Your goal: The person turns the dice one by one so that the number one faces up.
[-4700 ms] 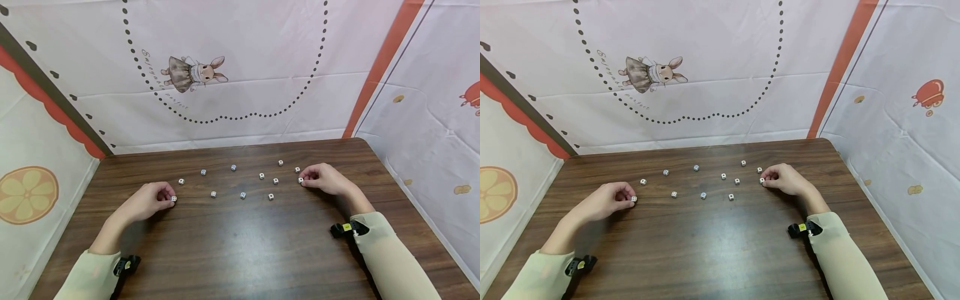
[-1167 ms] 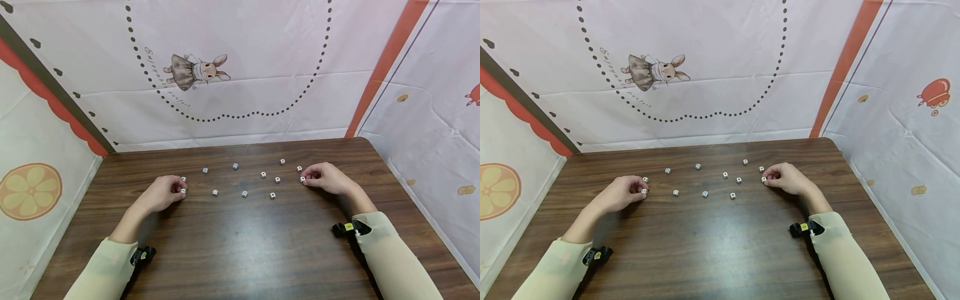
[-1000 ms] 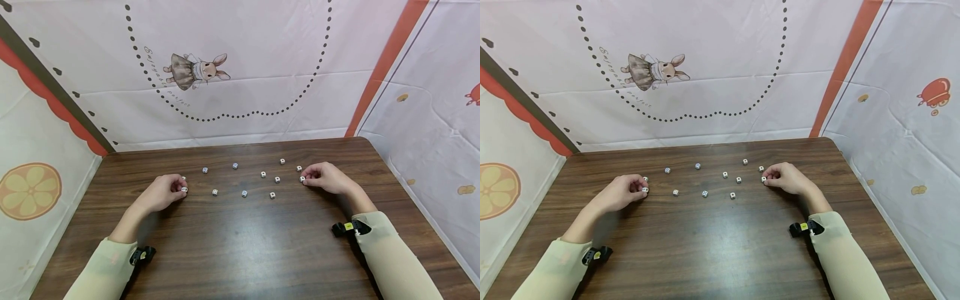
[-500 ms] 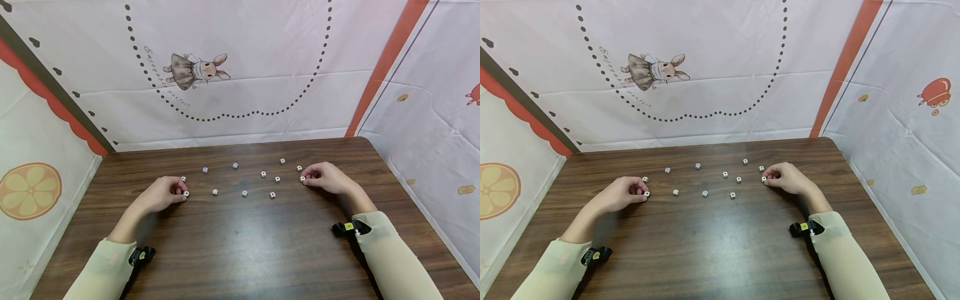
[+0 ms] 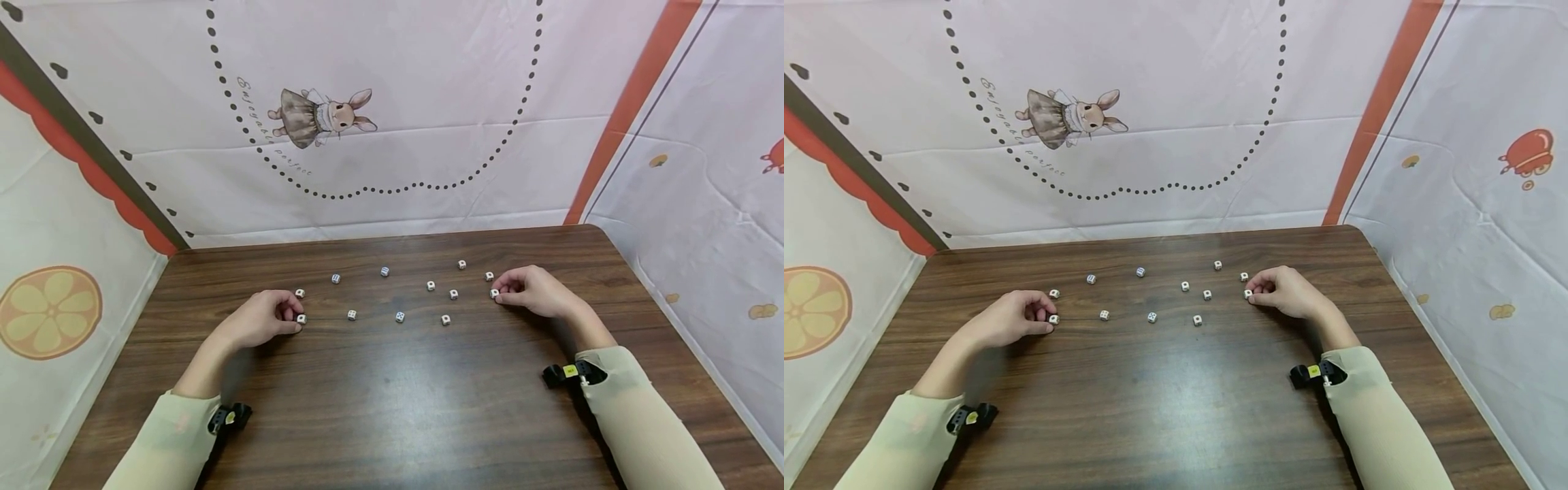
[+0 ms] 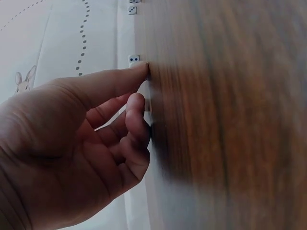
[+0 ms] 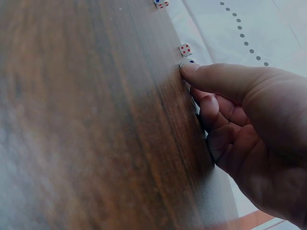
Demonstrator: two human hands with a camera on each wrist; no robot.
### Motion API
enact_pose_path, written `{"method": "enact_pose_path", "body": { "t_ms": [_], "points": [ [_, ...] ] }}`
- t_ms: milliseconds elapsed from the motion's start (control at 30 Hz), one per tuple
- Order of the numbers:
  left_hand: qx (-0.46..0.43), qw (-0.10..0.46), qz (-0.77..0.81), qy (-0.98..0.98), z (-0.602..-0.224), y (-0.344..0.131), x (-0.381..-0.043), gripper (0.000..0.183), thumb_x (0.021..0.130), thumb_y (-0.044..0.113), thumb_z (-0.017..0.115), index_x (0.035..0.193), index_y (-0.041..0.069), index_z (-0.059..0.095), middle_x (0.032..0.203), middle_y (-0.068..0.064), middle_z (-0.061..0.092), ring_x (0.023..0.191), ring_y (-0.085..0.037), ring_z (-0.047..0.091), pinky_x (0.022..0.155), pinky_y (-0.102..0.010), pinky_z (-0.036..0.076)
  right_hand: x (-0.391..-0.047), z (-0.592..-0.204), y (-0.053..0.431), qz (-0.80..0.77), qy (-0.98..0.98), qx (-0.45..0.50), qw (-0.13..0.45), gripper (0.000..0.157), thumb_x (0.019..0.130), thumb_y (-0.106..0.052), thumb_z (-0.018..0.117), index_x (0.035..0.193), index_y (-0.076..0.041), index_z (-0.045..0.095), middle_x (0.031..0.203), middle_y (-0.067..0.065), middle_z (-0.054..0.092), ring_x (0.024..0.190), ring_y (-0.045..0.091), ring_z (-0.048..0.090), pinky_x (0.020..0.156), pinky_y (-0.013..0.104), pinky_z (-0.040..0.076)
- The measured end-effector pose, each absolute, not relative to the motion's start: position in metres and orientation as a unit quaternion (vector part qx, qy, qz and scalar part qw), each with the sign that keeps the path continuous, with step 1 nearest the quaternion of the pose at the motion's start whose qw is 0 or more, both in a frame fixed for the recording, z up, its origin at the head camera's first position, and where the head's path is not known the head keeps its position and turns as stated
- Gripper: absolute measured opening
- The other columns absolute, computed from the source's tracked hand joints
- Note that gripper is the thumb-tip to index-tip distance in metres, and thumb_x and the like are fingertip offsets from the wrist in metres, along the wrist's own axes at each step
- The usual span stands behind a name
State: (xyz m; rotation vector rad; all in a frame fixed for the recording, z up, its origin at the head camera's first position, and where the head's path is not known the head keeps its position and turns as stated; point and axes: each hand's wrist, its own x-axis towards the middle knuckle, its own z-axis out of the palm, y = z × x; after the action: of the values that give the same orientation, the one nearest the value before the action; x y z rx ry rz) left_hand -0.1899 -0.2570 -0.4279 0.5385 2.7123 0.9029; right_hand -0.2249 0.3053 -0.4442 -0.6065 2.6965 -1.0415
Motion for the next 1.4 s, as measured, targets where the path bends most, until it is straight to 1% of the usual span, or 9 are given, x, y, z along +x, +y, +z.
{"method": "enact_pose_path", "body": {
  "t_ms": [133,333,500,633,833,1033,1200,1300,1400],
  "points": [
    [0.175,0.114,0.323,0.923,-0.427,-0.258,-0.190,0.020,0.089,0.008,0.086,0.102,0.010,0.072,0.085,-0.001,0.063,0.077,-0.017,0.058,0.067,-0.029,0.045,-0.224,-0.443,0.305,-0.353,0.907,-0.208,0.095,0.007,0.096,-0.010,0.081,0.103,-0.011,0.079,0.084,-0.004,0.070,0.078,0.012,0.060,0.072,0.027,0.047],
    [0.168,0.093,0.335,0.922,-0.419,-0.257,-0.195,0.022,0.089,0.014,0.088,0.104,0.010,0.073,0.090,-0.002,0.065,0.080,-0.020,0.059,0.068,-0.030,0.048,-0.225,-0.443,0.305,-0.353,0.907,-0.207,0.094,0.008,0.095,-0.010,0.082,0.103,-0.010,0.080,0.084,-0.004,0.070,0.078,0.012,0.061,0.072,0.027,0.048],
    [0.173,0.084,0.334,0.923,-0.410,-0.250,-0.202,0.024,0.091,0.014,0.086,0.108,0.005,0.073,0.091,-0.003,0.066,0.082,-0.021,0.060,0.070,-0.031,0.049,-0.225,-0.444,0.305,-0.353,0.907,-0.210,0.093,0.008,0.095,-0.010,0.081,0.103,-0.010,0.080,0.084,-0.004,0.070,0.079,0.012,0.061,0.072,0.027,0.048],
    [0.171,0.072,0.335,0.924,-0.404,-0.243,-0.211,0.024,0.092,0.013,0.085,0.111,0.004,0.072,0.094,-0.003,0.067,0.084,-0.021,0.061,0.072,-0.032,0.050,-0.225,-0.444,0.306,-0.353,0.907,-0.213,0.091,0.008,0.096,-0.011,0.081,0.104,-0.011,0.080,0.085,-0.005,0.071,0.079,0.012,0.061,0.073,0.027,0.049],
    [0.184,0.062,0.326,0.925,-0.402,-0.229,-0.233,0.032,0.092,0.012,0.085,0.120,0.003,0.071,0.100,-0.006,0.071,0.091,-0.022,0.066,0.078,-0.038,0.052,-0.225,-0.443,0.305,-0.353,0.907,-0.212,0.092,0.008,0.096,-0.012,0.081,0.104,-0.011,0.080,0.085,-0.004,0.071,0.079,0.012,0.061,0.073,0.027,0.049],
    [0.191,0.083,0.306,0.929,-0.406,-0.213,-0.256,0.042,0.091,0.011,0.085,0.128,0.002,0.070,0.109,-0.014,0.073,0.097,-0.025,0.067,0.086,-0.043,0.052,-0.224,-0.444,0.306,-0.355,0.905,-0.214,0.096,0.008,0.096,-0.011,0.081,0.104,-0.010,0.080,0.086,-0.004,0.071,0.079,0.013,0.061,0.073,0.027,0.049],
    [0.203,0.106,0.287,0.930,-0.410,-0.202,-0.271,0.041,0.089,0.011,0.086,0.127,0.003,0.072,0.112,-0.013,0.072,0.099,-0.026,0.066,0.089,-0.046,0.052,-0.224,-0.444,0.305,-0.355,0.906,-0.213,0.093,0.008,0.096,-0.011,0.081,0.104,-0.010,0.080,0.086,-0.004,0.071,0.079,0.013,0.061,0.073,0.027,0.048],
    [0.208,0.120,0.271,0.932,-0.413,-0.198,-0.277,0.036,0.088,0.011,0.087,0.122,0.005,0.076,0.108,-0.009,0.072,0.097,-0.023,0.065,0.089,-0.043,0.052,-0.224,-0.443,0.304,-0.354,0.907,-0.209,0.095,0.008,0.096,-0.011,0.081,0.104,-0.009,0.080,0.086,-0.004,0.071,0.079,0.013,0.061,0.073,0.027,0.049],
    [0.210,0.130,0.258,0.934,-0.416,-0.196,-0.281,0.029,0.088,0.012,0.088,0.115,0.008,0.079,0.099,-0.004,0.071,0.092,-0.021,0.063,0.085,-0.040,0.050,-0.224,-0.442,0.304,-0.351,0.908,-0.208,0.095,0.008,0.096,-0.011,0.081,0.104,-0.009,0.080,0.086,-0.004,0.072,0.079,0.013,0.062,0.073,0.028,0.049]
  ]
}}
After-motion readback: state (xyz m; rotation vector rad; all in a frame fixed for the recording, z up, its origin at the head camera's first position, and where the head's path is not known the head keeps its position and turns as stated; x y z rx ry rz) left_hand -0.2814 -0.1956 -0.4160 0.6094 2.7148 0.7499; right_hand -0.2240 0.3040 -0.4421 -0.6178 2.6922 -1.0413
